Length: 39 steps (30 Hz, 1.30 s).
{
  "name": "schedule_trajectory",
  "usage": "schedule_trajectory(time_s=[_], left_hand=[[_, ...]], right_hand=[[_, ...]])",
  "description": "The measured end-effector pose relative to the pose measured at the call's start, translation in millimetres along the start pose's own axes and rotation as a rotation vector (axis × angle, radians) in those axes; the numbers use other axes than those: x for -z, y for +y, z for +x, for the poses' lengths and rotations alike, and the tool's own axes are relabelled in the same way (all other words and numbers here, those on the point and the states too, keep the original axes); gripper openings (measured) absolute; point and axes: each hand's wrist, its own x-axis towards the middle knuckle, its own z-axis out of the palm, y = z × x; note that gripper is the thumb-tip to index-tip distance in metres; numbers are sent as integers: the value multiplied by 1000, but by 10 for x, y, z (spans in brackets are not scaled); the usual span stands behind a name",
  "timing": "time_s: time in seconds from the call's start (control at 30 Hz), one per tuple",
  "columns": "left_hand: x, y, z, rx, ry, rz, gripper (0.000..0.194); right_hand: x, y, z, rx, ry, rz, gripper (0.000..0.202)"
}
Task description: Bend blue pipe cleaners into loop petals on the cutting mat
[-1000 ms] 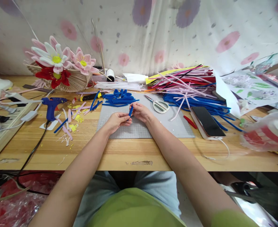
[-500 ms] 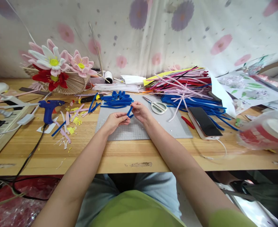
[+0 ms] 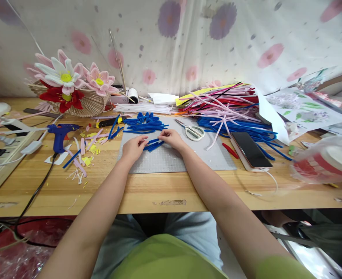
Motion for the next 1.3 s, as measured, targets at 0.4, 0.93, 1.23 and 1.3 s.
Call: schedule_trajectory(time_s=[0.4, 0.93, 1.23, 1.3], left_hand=[[131, -127, 255, -121, 152, 441, 24], [103, 399, 164, -289, 42, 416, 20], [145, 140, 22, -176, 123, 198, 25], [90, 102, 24, -82, 141, 79, 24]], right_hand=[[72, 82, 35, 47, 222, -168, 23], [-21, -140, -125, 404, 277, -730, 22], [-31, -146, -108, 382, 250, -762, 33], [-84, -189, -129, 421, 181, -792, 35]])
